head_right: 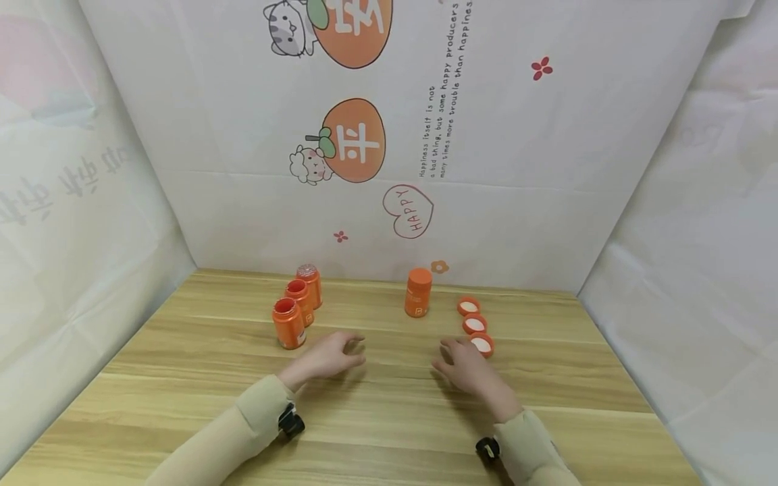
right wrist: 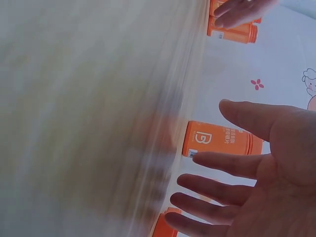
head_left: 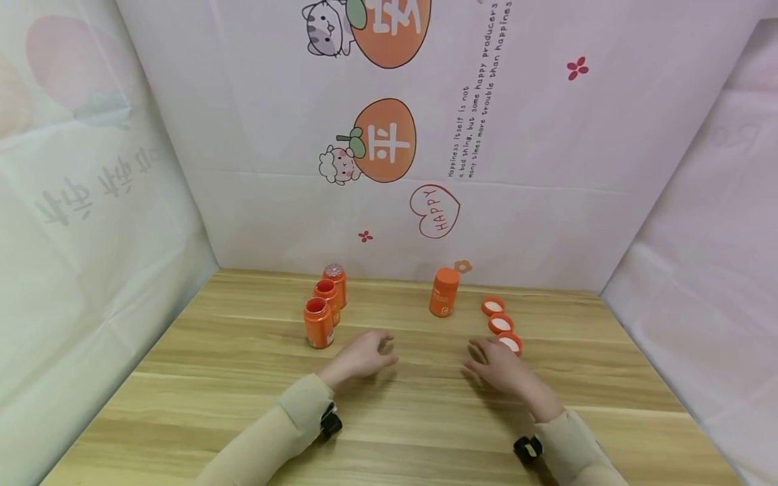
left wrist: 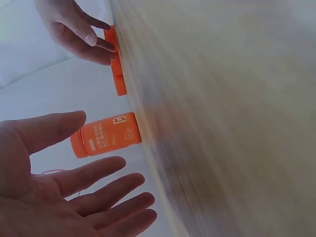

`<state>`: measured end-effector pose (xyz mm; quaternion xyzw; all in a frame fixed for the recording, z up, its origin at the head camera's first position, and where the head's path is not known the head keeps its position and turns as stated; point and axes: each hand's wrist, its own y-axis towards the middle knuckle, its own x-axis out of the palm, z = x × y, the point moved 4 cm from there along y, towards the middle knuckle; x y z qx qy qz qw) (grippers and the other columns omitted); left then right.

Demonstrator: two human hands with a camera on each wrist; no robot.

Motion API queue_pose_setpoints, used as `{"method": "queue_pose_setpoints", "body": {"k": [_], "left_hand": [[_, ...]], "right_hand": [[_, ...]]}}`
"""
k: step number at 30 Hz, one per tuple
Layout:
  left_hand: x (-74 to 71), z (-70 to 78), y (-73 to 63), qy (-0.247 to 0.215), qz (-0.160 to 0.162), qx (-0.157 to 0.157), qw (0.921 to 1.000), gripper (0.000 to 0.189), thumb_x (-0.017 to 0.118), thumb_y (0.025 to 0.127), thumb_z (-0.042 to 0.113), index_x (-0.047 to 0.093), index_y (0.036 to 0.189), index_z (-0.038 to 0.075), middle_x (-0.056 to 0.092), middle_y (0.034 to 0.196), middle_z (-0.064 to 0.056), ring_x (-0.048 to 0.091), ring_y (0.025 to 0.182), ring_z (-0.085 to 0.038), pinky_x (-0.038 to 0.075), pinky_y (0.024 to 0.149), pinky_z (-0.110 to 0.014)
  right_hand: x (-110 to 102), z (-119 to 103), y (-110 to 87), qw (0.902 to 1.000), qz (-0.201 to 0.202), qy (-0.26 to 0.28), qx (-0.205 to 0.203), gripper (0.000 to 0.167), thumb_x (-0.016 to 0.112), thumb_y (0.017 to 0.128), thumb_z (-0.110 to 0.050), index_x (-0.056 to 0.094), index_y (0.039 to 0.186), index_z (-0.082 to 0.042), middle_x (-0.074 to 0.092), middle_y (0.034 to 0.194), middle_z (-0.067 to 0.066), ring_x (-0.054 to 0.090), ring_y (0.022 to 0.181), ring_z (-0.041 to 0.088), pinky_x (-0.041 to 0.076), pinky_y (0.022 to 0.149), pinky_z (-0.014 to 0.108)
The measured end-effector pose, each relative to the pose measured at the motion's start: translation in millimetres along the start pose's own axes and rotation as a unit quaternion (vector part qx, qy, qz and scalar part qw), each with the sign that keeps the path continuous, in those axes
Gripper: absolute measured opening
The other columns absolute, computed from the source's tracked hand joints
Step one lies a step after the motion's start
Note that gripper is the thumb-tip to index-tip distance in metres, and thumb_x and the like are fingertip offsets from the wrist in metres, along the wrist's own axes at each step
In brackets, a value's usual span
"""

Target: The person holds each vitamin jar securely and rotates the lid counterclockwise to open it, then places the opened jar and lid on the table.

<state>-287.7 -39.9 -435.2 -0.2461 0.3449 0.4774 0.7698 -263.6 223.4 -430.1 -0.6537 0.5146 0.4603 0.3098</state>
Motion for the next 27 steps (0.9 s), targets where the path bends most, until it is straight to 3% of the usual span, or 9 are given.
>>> {"method": "queue_pose_setpoints", "body": {"k": [19, 27], "left_hand": [[9.5, 11.4, 41.6, -0.049, 0.02, -0.011, 0.9985, 0.051, 0.064, 0.089, 0.027, 0.051, 0.134, 0.007, 0.052, 0.136, -0.016, 0.049, 0.125, -0.032, 0.039, 0.103, -0.048], [13.0, 14.5, 56.7, -0.061, 0.02, -0.01, 0.9979, 0.052, 0.065, 0.089, 0.026, 0.05, 0.135, 0.005, 0.058, 0.129, -0.016, 0.051, 0.122, -0.033, 0.041, 0.101, -0.047]], "right_hand": [[3.4, 0.0, 19.3, 0.9998, 0.001, 0.013, 0.015, 0.05, 0.059, 0.093, -0.027, 0.051, 0.13, 0.005, 0.056, 0.126, 0.024, 0.053, 0.116, 0.039, 0.043, 0.095, 0.053], [4.6, 0.1, 22.6, 0.9995, -0.001, 0.02, 0.025, 0.049, 0.059, 0.093, -0.027, 0.051, 0.13, 0.003, 0.056, 0.127, 0.023, 0.053, 0.117, 0.039, 0.043, 0.096, 0.053]]}}
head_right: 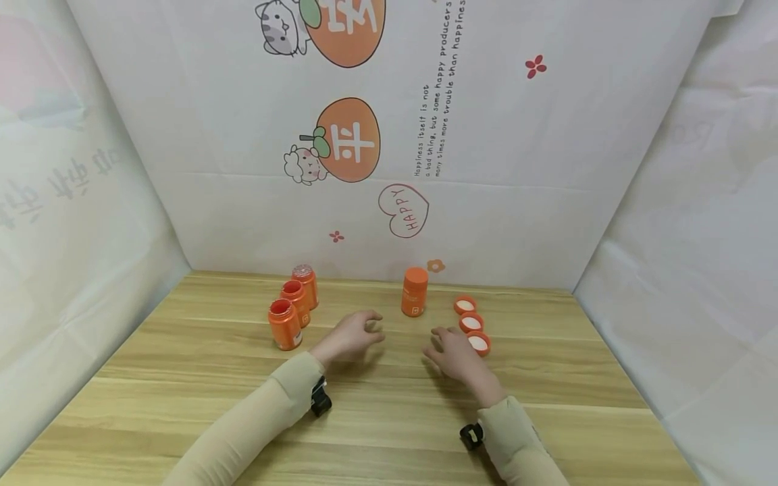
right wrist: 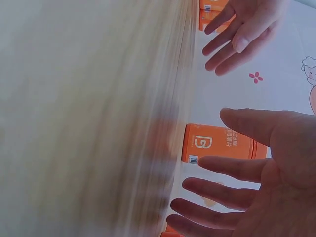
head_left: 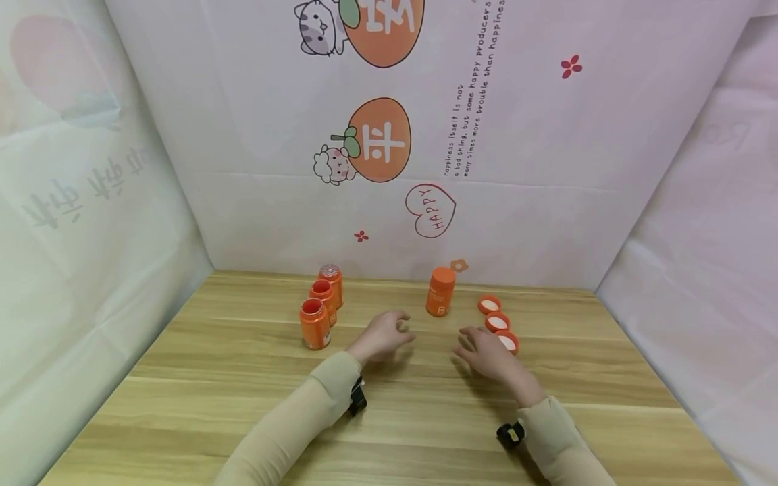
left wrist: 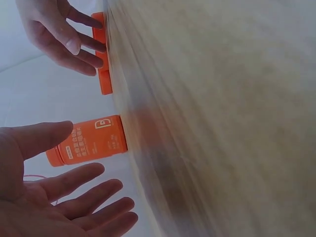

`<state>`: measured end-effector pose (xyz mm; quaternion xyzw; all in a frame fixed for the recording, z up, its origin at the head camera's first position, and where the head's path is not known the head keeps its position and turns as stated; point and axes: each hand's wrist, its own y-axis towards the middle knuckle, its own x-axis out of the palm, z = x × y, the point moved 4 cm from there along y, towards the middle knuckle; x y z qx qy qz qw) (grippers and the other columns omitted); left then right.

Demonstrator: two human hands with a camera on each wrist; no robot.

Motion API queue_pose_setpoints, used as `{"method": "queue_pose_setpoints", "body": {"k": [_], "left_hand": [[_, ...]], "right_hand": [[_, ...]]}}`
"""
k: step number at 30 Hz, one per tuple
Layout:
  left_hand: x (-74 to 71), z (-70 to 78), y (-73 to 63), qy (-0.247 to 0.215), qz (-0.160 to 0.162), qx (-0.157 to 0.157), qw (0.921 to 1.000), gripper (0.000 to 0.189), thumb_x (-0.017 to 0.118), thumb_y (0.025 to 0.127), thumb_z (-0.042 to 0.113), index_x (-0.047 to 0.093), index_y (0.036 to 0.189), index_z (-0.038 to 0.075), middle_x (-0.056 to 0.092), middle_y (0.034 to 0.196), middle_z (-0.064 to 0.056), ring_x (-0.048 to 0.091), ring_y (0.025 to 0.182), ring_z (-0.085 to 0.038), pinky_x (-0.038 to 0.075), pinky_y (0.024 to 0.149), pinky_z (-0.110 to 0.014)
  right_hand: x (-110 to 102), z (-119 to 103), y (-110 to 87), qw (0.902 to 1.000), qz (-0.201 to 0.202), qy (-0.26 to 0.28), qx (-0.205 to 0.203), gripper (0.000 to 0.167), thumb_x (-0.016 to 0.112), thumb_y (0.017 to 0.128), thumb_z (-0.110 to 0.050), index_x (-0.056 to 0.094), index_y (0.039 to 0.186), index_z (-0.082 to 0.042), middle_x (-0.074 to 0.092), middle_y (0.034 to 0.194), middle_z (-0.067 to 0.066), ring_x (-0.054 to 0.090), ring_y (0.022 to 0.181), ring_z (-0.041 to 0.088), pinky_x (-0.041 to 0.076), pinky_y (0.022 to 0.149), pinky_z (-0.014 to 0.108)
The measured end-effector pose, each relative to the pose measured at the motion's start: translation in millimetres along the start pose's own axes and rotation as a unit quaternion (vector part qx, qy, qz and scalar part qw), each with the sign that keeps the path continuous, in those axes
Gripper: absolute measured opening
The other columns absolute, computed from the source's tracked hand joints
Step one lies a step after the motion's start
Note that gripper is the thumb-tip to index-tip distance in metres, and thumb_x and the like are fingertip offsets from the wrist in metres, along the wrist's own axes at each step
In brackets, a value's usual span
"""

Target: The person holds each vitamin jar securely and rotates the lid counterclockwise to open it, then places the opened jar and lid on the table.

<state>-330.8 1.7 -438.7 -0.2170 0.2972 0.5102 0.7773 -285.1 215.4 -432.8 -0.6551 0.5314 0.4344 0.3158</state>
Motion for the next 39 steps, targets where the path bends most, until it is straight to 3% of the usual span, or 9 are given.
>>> {"method": "queue_pose_setpoints", "body": {"k": [8, 18, 39], "left_hand": [[4.3, 4.2, 16.8, 0.008, 0.011, 0.0, 0.9999, 0.053, 0.065, 0.089, 0.027, 0.05, 0.135, 0.006, 0.053, 0.135, -0.017, 0.049, 0.125, -0.033, 0.04, 0.102, -0.047], [10.9, 5.2, 39.5, -0.013, 0.039, -0.013, 0.9991, 0.053, 0.066, 0.088, 0.027, 0.051, 0.133, 0.003, 0.059, 0.128, -0.017, 0.058, 0.114, -0.029, 0.047, 0.094, -0.043], [21.4, 15.9, 66.4, -0.036, 0.074, -0.043, 0.9957, 0.067, 0.07, 0.085, 0.033, 0.044, 0.138, 0.003, 0.053, 0.134, -0.017, 0.053, 0.12, -0.032, 0.044, 0.098, -0.046]], "right_hand": [[0.3, -0.2, 2.9, 1.0, 0.005, 0.001, 0.006, 0.049, 0.06, 0.093, -0.028, 0.052, 0.13, 0.003, 0.056, 0.126, 0.023, 0.053, 0.117, 0.039, 0.043, 0.095, 0.053], [-0.2, -3.0, 2.5, 0.9999, 0.004, 0.009, 0.013, 0.048, 0.058, 0.094, -0.03, 0.052, 0.13, 0.002, 0.055, 0.127, 0.025, 0.053, 0.117, 0.04, 0.043, 0.094, 0.054], [0.8, -2.1, 3.4, 0.9998, 0.009, 0.011, 0.015, 0.046, 0.058, 0.094, -0.029, 0.054, 0.127, 0.003, 0.056, 0.125, 0.024, 0.054, 0.115, 0.039, 0.044, 0.094, 0.053]]}}
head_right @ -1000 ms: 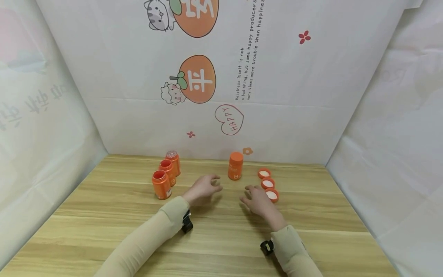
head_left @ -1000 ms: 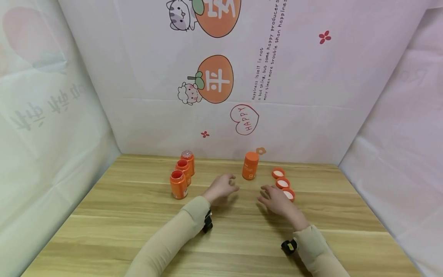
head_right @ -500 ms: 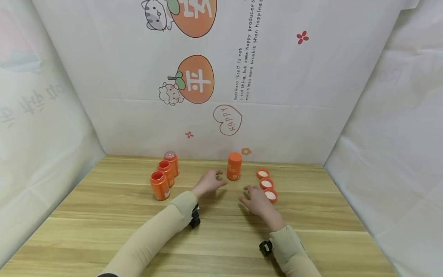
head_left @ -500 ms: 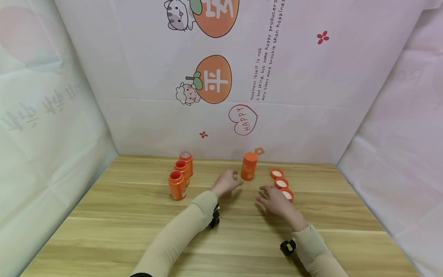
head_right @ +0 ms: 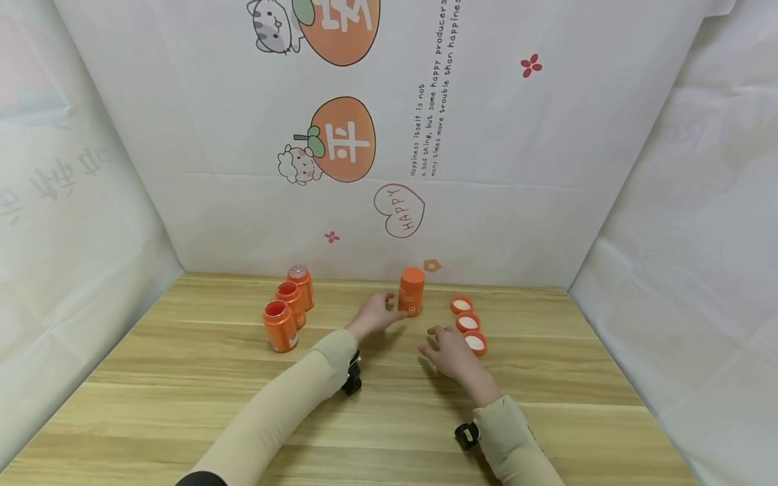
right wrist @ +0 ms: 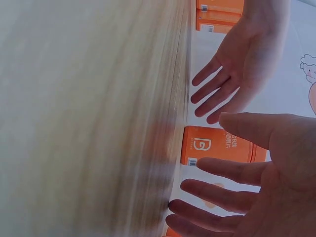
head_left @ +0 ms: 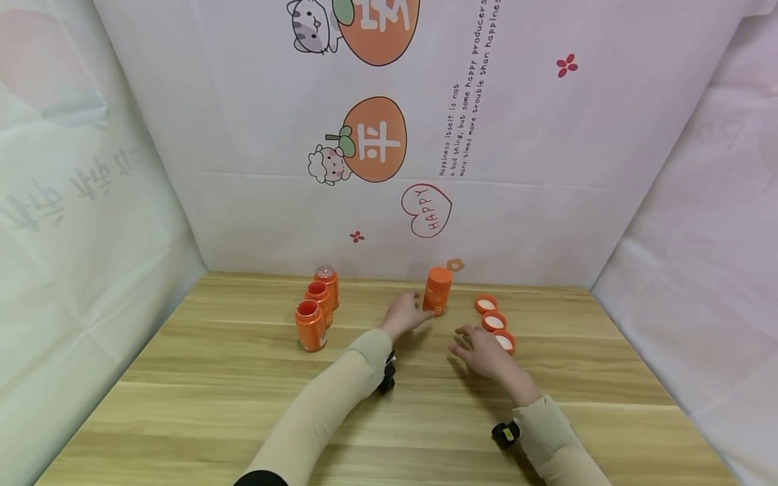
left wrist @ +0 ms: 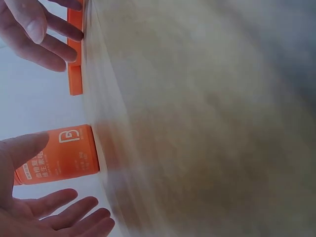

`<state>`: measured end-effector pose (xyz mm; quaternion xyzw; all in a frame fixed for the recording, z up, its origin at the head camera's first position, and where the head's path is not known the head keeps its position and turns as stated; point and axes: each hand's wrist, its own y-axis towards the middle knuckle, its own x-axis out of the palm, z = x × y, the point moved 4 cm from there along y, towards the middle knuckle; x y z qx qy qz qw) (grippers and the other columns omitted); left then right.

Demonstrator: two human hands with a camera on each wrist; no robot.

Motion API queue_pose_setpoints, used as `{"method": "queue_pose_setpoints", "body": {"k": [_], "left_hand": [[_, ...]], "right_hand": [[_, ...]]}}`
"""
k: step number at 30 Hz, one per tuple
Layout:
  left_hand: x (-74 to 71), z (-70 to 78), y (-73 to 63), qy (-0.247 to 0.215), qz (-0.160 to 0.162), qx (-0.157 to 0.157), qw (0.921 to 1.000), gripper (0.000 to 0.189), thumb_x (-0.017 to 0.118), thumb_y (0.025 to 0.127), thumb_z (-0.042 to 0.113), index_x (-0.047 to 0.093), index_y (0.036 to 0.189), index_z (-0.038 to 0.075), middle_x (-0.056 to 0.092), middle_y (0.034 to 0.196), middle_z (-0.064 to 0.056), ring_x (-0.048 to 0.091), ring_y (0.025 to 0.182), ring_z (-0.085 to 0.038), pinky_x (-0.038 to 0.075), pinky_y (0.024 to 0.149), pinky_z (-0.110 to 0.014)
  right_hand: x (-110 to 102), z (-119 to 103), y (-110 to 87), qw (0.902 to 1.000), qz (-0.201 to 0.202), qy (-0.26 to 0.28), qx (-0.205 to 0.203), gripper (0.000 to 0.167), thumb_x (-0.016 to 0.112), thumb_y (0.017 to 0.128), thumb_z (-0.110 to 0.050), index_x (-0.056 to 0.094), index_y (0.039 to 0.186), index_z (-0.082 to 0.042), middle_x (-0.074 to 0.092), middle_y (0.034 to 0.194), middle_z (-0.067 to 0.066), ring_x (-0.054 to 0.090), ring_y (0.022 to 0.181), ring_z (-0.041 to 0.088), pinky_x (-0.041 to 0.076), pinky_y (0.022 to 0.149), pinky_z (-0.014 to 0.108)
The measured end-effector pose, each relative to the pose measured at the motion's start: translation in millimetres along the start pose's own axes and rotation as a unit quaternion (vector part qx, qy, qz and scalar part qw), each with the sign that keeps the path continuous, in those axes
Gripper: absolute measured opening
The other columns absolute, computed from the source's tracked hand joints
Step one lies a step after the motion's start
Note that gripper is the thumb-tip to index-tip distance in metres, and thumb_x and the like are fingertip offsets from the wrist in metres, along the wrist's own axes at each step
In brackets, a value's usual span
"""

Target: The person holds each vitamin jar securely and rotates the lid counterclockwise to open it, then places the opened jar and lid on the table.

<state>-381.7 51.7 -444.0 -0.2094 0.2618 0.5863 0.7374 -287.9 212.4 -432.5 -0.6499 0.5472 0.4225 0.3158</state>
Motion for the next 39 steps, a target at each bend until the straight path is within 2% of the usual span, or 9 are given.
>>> {"method": "queue_pose_setpoints", "body": {"k": [8, 17, 21, 27, 33, 39], "left_hand": [[5.1, -0.4, 6.7, -0.012, 0.012, 0.0, 0.9999, 0.072, 0.073, 0.081, 0.04, 0.045, 0.138, 0.005, 0.052, 0.136, -0.016, 0.051, 0.123, -0.032, 0.042, 0.099, -0.048], [10.0, 5.8, 12.3, -0.035, 0.008, 0.017, 0.9992, 0.058, 0.073, 0.082, 0.035, 0.051, 0.128, 0.007, 0.06, 0.125, -0.012, 0.057, 0.113, -0.027, 0.046, 0.095, -0.044], [12.7, 7.6, 15.2, -0.047, 0.015, 0.019, 0.9986, 0.054, 0.073, 0.082, 0.033, 0.052, 0.125, 0.008, 0.06, 0.123, -0.01, 0.058, 0.112, -0.026, 0.046, 0.095, -0.043], [12.3, 8.9, 17.8, -0.064, 0.028, 0.017, 0.9974, 0.052, 0.071, 0.085, 0.033, 0.052, 0.128, 0.01, 0.059, 0.127, -0.009, 0.056, 0.116, -0.026, 0.045, 0.097, -0.044], [10.9, 9.2, 19.2, -0.054, 0.041, 0.018, 0.9975, 0.052, 0.07, 0.085, 0.034, 0.052, 0.129, 0.013, 0.06, 0.126, -0.008, 0.058, 0.111, -0.024, 0.048, 0.091, -0.042], [14.3, 11.2, 19.2, -0.063, 0.038, 0.024, 0.997, 0.05, 0.071, 0.085, 0.03, 0.052, 0.128, 0.013, 0.061, 0.123, -0.008, 0.058, 0.106, -0.022, 0.049, 0.088, -0.039]], "right_hand": [[1.5, 1.1, -1.1, 1.0, -0.002, -0.001, 0.002, 0.046, 0.058, 0.094, -0.029, 0.054, 0.127, 0.002, 0.056, 0.125, 0.024, 0.054, 0.114, 0.04, 0.044, 0.093, 0.054], [0.8, -0.3, -1.7, 1.0, -0.001, 0.001, 0.0, 0.045, 0.058, 0.094, -0.029, 0.055, 0.126, 0.003, 0.057, 0.122, 0.024, 0.055, 0.113, 0.039, 0.044, 0.093, 0.053], [0.9, -0.7, -1.3, 1.0, 0.0, 0.0, -0.003, 0.045, 0.059, 0.093, -0.029, 0.056, 0.125, 0.003, 0.058, 0.121, 0.024, 0.056, 0.112, 0.038, 0.044, 0.093, 0.052], [0.6, -0.5, 0.0, 1.0, 0.003, -0.004, -0.005, 0.044, 0.059, 0.093, -0.028, 0.056, 0.124, 0.004, 0.059, 0.12, 0.024, 0.056, 0.112, 0.038, 0.044, 0.093, 0.052], [0.2, -0.8, -0.9, 1.0, 0.001, -0.006, -0.004, 0.044, 0.059, 0.093, -0.028, 0.057, 0.123, 0.004, 0.059, 0.12, 0.024, 0.056, 0.112, 0.038, 0.044, 0.093, 0.052], [-1.7, 0.2, -2.5, 1.0, 0.0, -0.005, 0.006, 0.044, 0.059, 0.094, -0.029, 0.057, 0.124, 0.003, 0.059, 0.12, 0.023, 0.055, 0.113, 0.038, 0.044, 0.093, 0.052]]}}
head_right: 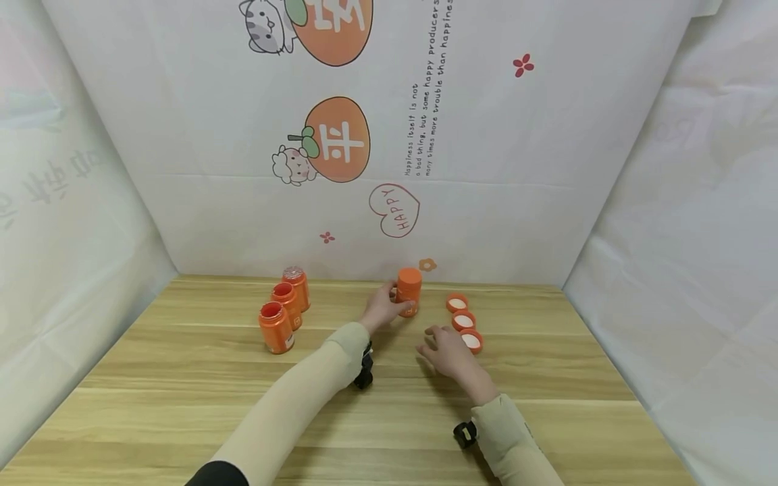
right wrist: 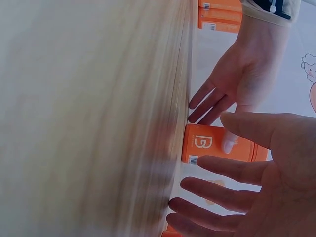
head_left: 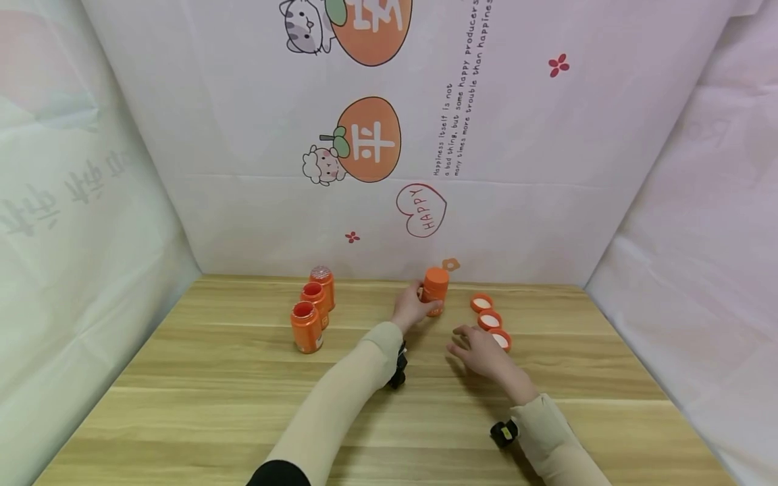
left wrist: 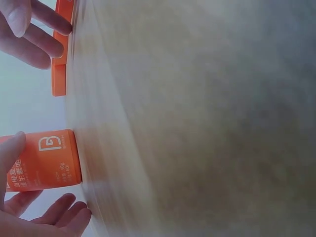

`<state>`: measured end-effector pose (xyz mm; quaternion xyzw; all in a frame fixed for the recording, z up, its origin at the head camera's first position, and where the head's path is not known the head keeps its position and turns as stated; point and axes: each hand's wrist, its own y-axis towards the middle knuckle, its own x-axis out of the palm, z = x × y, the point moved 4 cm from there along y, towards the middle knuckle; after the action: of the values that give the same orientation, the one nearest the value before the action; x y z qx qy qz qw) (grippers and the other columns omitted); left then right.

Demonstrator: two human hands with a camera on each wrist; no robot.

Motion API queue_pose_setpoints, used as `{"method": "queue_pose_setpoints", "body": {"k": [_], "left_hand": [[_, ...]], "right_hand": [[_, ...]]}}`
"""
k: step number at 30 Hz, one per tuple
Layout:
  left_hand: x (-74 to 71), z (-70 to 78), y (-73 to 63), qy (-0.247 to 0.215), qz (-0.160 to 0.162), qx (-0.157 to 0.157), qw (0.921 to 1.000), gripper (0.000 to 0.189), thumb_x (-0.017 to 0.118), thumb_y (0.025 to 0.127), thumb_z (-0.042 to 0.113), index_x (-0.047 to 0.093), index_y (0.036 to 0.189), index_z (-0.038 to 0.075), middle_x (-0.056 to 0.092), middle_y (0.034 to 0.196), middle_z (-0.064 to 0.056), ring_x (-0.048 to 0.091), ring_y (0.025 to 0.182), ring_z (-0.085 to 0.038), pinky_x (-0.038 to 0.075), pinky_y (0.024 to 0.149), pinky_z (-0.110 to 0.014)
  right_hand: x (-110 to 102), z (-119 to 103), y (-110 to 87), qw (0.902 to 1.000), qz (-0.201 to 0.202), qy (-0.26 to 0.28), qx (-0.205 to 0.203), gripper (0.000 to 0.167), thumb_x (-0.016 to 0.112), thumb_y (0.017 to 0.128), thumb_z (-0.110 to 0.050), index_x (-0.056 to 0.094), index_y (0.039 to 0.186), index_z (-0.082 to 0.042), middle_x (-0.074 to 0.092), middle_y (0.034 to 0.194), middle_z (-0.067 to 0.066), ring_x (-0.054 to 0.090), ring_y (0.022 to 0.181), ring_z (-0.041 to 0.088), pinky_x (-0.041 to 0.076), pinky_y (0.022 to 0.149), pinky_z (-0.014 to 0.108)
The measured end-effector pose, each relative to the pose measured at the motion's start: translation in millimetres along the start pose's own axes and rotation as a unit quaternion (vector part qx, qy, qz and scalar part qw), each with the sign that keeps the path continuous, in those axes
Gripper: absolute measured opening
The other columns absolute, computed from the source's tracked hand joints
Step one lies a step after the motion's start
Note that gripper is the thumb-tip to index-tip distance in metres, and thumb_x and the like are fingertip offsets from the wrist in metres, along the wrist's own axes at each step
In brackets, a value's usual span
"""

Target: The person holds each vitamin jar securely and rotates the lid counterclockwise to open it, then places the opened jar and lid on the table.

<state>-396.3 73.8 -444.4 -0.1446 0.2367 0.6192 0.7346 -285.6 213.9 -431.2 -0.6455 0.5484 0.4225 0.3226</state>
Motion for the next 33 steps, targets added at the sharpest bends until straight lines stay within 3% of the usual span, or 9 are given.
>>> {"method": "queue_pose_setpoints", "body": {"k": [8, 14, 18, 33], "left_hand": [[-4.2, -4.0, -3.1, -0.021, 0.018, 0.002, 0.9996, 0.044, 0.075, 0.081, 0.029, 0.056, 0.117, 0.014, 0.062, 0.116, -0.006, 0.059, 0.105, -0.022, 0.05, 0.087, -0.037], [-11.1, -6.9, -5.8, -0.019, 0.044, 0.027, 0.9985, 0.04, 0.081, 0.075, 0.026, 0.059, 0.105, 0.012, 0.066, 0.105, -0.005, 0.062, 0.094, -0.019, 0.052, 0.076, -0.03], [-17.2, -8.1, -10.3, -0.029, 0.054, 0.027, 0.9978, 0.039, 0.083, 0.072, 0.025, 0.059, 0.1, 0.012, 0.066, 0.102, -0.005, 0.062, 0.091, -0.017, 0.052, 0.076, -0.03], [-34.8, -15.5, -27.9, -0.029, 0.054, 0.022, 0.9979, 0.039, 0.086, 0.067, 0.023, 0.057, 0.091, 0.012, 0.065, 0.091, -0.003, 0.06, 0.082, -0.015, 0.051, 0.072, -0.031]], "right_hand": [[-0.6, -2.6, -0.9, 1.0, 0.0, 0.005, -0.004, 0.045, 0.059, 0.094, -0.029, 0.056, 0.125, 0.003, 0.058, 0.123, 0.023, 0.054, 0.115, 0.039, 0.043, 0.095, 0.053], [-1.4, -2.8, -0.6, 0.9999, 0.004, 0.006, -0.007, 0.046, 0.059, 0.094, -0.029, 0.055, 0.126, 0.003, 0.058, 0.123, 0.023, 0.054, 0.115, 0.039, 0.044, 0.094, 0.052], [-1.8, -1.9, -0.4, 0.9999, 0.003, 0.009, -0.005, 0.045, 0.058, 0.094, -0.028, 0.055, 0.127, 0.002, 0.058, 0.124, 0.023, 0.054, 0.115, 0.039, 0.045, 0.093, 0.053], [-0.5, -5.1, -2.7, 0.9996, 0.014, 0.023, -0.004, 0.044, 0.058, 0.094, -0.026, 0.054, 0.127, 0.002, 0.057, 0.126, 0.023, 0.055, 0.114, 0.039, 0.046, 0.092, 0.052]]}}
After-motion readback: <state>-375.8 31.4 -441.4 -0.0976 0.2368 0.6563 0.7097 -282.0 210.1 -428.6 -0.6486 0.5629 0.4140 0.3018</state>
